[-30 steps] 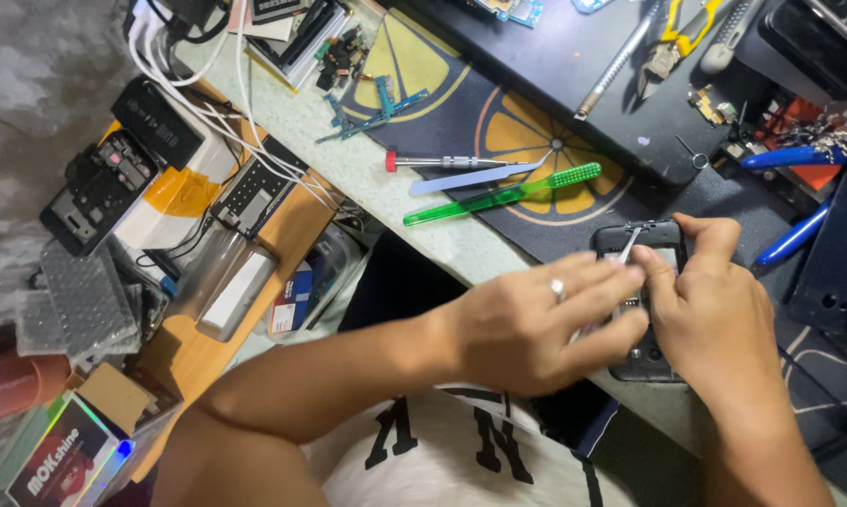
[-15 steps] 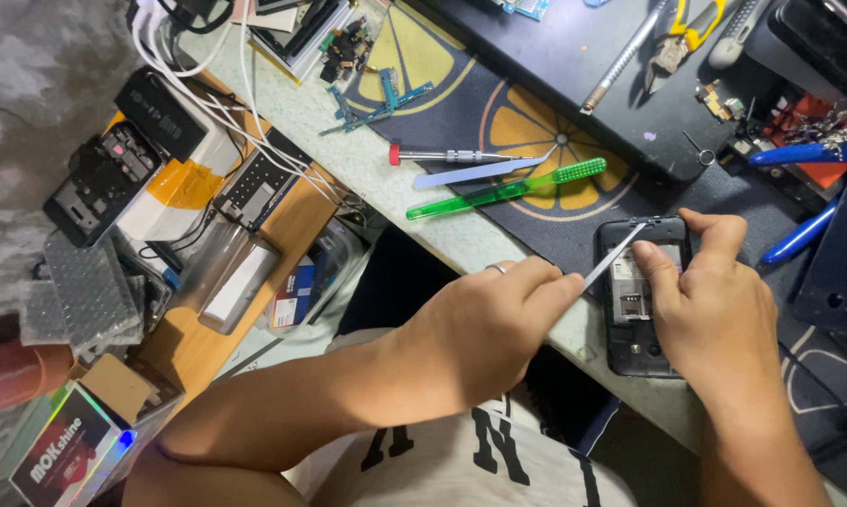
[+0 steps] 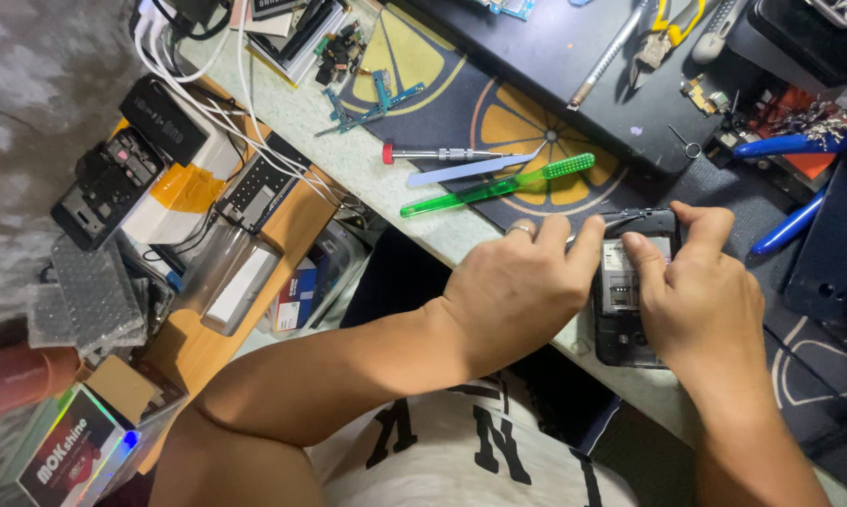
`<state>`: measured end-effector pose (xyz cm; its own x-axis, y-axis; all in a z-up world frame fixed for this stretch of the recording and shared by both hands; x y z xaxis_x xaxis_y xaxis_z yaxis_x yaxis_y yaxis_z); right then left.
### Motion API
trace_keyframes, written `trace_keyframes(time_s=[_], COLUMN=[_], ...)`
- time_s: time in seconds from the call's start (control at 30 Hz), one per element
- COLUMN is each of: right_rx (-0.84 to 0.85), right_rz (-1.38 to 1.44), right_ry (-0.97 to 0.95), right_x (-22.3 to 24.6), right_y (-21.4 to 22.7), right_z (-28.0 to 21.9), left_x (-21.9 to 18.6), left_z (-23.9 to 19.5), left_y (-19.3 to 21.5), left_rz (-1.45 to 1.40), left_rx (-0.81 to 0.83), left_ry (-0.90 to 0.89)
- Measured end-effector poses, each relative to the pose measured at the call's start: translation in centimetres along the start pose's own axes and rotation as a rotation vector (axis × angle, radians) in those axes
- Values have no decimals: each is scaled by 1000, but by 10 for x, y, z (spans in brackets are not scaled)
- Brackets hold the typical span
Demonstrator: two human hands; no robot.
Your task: The person uses a metal spudger and tweezers to pry open and manipulate the internal components of a black smartphone. They carefully separate the back cover and adjust internal parts while working at a cluttered electronics repair bench.
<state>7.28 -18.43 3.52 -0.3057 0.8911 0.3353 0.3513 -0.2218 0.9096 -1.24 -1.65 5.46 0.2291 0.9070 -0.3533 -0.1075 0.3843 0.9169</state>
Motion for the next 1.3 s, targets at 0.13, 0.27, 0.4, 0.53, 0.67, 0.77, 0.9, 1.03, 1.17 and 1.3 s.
trace_keyframes(time_s=[0.13, 0.27, 0.4, 0.53, 0.67, 0.77, 0.9, 1.03, 1.17, 1.3], right_rx=[-38, -41, -24, -24, -21, -25, 22, -5, -47, -43], right_rz=[14, 27, 31, -31, -81, -91, -17, -27, -27, 15], right_ry=[52, 54, 47, 115, 93, 53, -16, 5, 126, 61], right_x=[-2, -6, -13, -17, -14, -10, -6, -9, -15, -19], right_y=[0, -3, -5, -7, -7, -4, -4, -4, -4, -9], right_z=[-1, 2, 4, 1, 1, 3, 2, 3, 0, 0], left_x=[-13, -28, -38, -38, -23, -1, 34, 32, -17, -38], left_z=[6, 11, 21, 33, 49, 68, 99, 105, 58, 21], left_y=[-3, -17, -37, -48, -46, -37, -20, -18, -36, -56], left_rz=[244, 474, 778, 875, 421, 142, 147, 168, 215, 938], left_rx=[-164, -297, -344, -378, -209, -55, 51, -5, -235, -351], left_ry=[-4, -9, 8, -7, -161, -283, -432, -481, -169, -11])
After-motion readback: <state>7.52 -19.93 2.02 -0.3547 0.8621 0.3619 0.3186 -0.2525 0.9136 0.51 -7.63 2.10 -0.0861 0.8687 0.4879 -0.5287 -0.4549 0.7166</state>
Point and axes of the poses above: each hand's wrist, its own z-axis towards the middle knuckle, its own y-axis out of the back of the hand, x = y × z, the point moved 2 cm from there along z, towards the middle knuckle, and after that the axes turned 9 degrees about x, right-handed, at the moved point
